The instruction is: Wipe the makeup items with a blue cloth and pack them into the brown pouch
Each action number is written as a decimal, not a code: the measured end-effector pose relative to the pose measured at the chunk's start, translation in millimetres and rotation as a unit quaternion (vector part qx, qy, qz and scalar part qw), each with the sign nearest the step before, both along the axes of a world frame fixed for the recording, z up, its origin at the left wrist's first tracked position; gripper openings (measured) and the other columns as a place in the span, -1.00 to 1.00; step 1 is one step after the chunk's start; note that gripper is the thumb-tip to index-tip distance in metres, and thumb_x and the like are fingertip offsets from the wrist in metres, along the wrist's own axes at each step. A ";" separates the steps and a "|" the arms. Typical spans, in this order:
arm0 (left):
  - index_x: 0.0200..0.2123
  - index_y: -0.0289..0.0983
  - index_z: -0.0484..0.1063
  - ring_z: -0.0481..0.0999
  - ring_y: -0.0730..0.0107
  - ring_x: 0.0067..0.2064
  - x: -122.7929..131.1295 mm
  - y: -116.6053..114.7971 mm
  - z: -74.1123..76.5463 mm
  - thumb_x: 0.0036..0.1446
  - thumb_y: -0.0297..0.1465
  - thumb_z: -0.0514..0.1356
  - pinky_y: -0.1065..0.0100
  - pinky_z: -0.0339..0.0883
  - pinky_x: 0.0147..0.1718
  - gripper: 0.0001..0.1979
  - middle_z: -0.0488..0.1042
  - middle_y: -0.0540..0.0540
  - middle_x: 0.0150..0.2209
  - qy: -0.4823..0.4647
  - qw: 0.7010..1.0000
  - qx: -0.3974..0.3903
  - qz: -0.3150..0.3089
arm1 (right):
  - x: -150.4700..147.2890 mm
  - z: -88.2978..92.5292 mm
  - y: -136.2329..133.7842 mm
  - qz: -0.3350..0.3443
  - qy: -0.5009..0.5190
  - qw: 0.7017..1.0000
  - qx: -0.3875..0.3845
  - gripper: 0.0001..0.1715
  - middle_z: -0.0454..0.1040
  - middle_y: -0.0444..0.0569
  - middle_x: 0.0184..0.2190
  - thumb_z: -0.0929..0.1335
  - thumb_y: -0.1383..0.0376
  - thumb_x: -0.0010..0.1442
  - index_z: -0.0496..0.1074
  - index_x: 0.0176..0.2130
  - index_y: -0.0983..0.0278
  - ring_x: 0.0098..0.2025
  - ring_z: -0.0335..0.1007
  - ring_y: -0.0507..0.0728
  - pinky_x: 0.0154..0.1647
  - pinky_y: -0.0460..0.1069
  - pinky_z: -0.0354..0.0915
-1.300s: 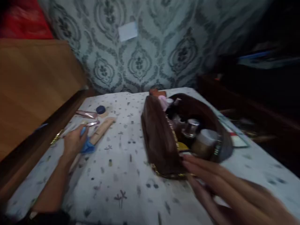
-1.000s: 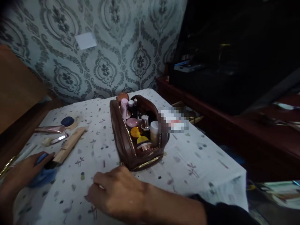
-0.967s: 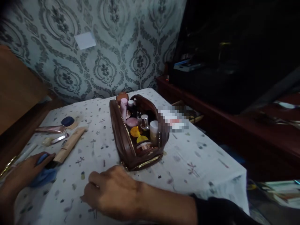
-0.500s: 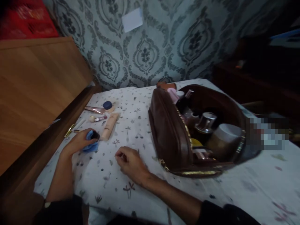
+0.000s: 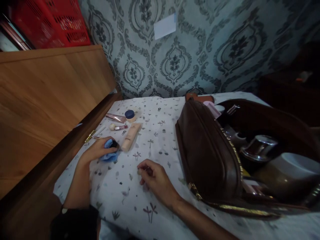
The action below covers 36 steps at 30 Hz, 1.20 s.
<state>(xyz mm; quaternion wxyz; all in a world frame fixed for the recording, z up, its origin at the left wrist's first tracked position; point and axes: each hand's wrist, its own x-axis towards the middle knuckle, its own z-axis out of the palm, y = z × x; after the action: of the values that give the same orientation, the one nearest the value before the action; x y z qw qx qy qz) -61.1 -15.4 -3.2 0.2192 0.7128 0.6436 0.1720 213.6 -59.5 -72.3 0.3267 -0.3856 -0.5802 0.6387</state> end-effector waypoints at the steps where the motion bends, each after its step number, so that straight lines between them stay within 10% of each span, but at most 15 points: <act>1: -0.29 -0.25 0.49 0.44 0.30 -0.29 0.9 -1.6 2.7 0.04 -0.12 0.27 0.36 0.29 -0.29 -0.68 0.48 0.04 -0.39 -0.020 1.000 -0.001 -0.002 | -1.8 -0.3 1.7 -0.001 0.005 1.000 -0.007 -0.71 0.41 -0.17 -0.58 0.32 0.10 0.17 0.37 -0.25 0.28 -0.61 0.24 -0.03 -0.61 -0.14 0.19; 9: -0.17 -0.29 0.50 0.48 0.27 -0.23 51.1 -6.5 5.0 0.07 -0.17 0.26 0.37 0.33 -0.25 -0.66 0.53 -0.03 -0.29 -0.125 0.987 -0.021 -0.099 | -23.7 0.2 11.5 -0.033 -0.004 0.999 0.012 -0.84 0.38 -0.21 -0.58 0.28 0.27 0.16 0.34 -0.23 0.28 -0.62 0.27 -0.04 -0.63 -0.16 0.22; 19: -0.17 -0.19 0.46 0.57 -0.02 -0.14 61.9 -7.3 4.5 0.16 -0.05 0.08 0.25 0.28 -0.28 -0.62 0.61 -0.15 -0.21 0.251 0.964 0.063 0.062 | -15.1 -4.6 6.0 -0.059 0.055 0.997 0.012 -0.82 0.33 -0.24 -0.58 0.23 0.38 0.26 0.34 -0.14 0.30 -0.60 0.28 -0.03 -0.57 -0.15 0.25; 27: -0.11 -0.16 0.52 0.59 0.03 -0.01 85.9 3.0 -29.0 0.06 0.05 0.19 0.21 0.44 -0.06 -0.52 0.64 -0.07 -0.09 0.052 0.994 0.028 -0.092 | -4.6 -1.9 9.1 -0.138 -0.141 0.952 0.235 -0.49 0.39 0.09 0.02 0.34 0.46 0.10 0.32 0.06 0.31 0.03 0.36 0.17 0.10 0.07 0.31; 36: 0.10 -0.15 0.36 0.44 -0.11 0.18 65.4 -2.9 -55.9 0.14 0.00 0.14 -0.07 0.37 0.14 -0.46 0.50 -0.16 0.12 0.002 0.989 0.115 -0.090 | -0.6 -3.1 22.8 -0.080 -0.232 0.930 0.272 -0.51 0.47 0.14 -0.01 0.44 0.22 0.16 0.39 0.05 0.36 0.05 0.35 0.29 0.05 0.12 0.34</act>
<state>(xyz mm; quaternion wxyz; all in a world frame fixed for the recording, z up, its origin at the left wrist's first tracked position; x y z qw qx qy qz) 4.3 -18.3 -59.1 0.1488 0.7886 0.5534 0.2229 213.0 -36.7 -75.5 0.3251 -0.4644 -0.7587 0.3210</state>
